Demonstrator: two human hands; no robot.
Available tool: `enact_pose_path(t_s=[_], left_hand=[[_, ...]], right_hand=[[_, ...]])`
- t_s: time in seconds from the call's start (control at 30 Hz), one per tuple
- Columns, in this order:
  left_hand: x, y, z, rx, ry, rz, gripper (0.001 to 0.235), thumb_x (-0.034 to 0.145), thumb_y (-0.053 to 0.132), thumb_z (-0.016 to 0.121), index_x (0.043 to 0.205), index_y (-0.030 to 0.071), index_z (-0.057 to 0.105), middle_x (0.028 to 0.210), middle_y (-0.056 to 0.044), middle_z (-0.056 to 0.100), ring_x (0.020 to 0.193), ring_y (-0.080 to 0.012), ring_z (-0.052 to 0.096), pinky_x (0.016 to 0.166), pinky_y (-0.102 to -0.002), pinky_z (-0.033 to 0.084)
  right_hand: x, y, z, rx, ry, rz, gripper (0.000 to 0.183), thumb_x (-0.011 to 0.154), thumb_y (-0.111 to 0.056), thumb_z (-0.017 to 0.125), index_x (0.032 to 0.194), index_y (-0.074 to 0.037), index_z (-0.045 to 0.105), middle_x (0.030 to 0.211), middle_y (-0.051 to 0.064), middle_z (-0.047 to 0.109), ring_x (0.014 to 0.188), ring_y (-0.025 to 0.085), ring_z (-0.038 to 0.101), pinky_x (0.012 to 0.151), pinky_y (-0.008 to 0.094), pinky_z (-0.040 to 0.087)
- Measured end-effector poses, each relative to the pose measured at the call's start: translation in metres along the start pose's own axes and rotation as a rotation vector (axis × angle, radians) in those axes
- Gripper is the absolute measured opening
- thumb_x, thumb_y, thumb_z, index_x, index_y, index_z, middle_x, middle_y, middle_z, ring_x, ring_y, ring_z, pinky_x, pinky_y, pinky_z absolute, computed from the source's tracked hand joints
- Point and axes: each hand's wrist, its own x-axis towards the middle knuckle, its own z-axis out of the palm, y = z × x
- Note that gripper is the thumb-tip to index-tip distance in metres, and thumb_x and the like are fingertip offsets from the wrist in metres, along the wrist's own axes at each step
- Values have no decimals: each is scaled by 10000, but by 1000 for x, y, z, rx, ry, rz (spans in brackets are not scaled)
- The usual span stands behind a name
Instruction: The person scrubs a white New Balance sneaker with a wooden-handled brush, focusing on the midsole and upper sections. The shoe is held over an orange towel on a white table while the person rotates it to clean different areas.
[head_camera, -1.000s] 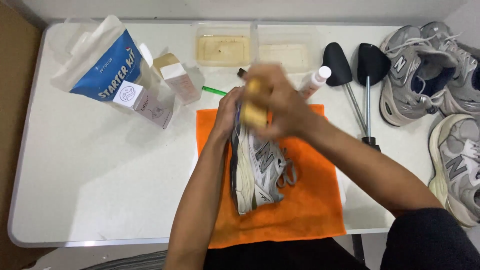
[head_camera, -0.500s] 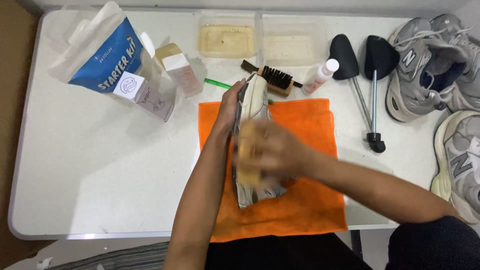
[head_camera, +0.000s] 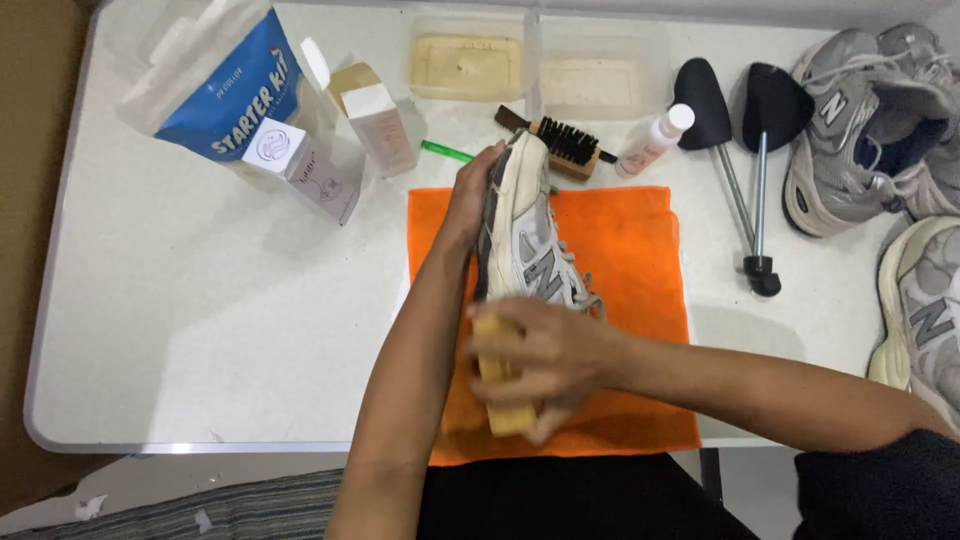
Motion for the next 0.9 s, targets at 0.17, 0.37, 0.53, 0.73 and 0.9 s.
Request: enact_pose_path(t_s=[0.17, 0.37, 0.53, 0.73, 0.9], left_hand=[[-9, 9, 8, 95, -7, -73, 305, 922, 408, 641, 956, 117, 728, 935, -56, 715, 889, -187, 654, 886, -332, 511], [6, -30, -21, -108, -217, 154, 292, 998, 339, 620, 960, 59, 694, 946, -112, 682, 907, -258, 693, 883, -469, 553], [10, -19, -13, 17, -26, 3, 239, 953, 346, 677, 886, 120, 720, 853, -48, 724, 845, -135, 670, 897, -329, 536], [-4, -2, -1, 113, -31, -31, 325, 965, 423, 665, 999, 112, 749, 971, -51, 736, 952, -171, 660, 1006, -378, 486], [-20, 14, 12, 114, -26, -30, 318, 949, 427, 661, 999, 120, 726, 963, -50, 705, 955, -199, 647, 1003, -393, 488]], right_hand=[[6, 14, -16, 30, -96, -126, 514, 989, -586, 331, 1071, -217, 678, 1146, 150, 632, 1109, 470, 581, 827, 535, 573], [4, 62, -23, -274, 95, 36, 443, 800, -577, 660, 1121, -277, 714, 1278, 148, 606, 1196, 483, 532, 902, 552, 511], [-13, 2, 2, -23, 27, -28, 522, 935, -660, 370, 1111, -297, 702, 1107, 119, 594, 1014, 441, 579, 851, 528, 523], [-13, 27, 1, -27, 80, -140, 375, 907, -482, 461, 1114, -296, 711, 1154, 124, 654, 1026, 419, 602, 879, 545, 522], [-5, 54, -23, -250, 39, -18, 420, 888, -588, 503, 1025, -243, 700, 1130, 170, 606, 1037, 469, 562, 858, 547, 481]])
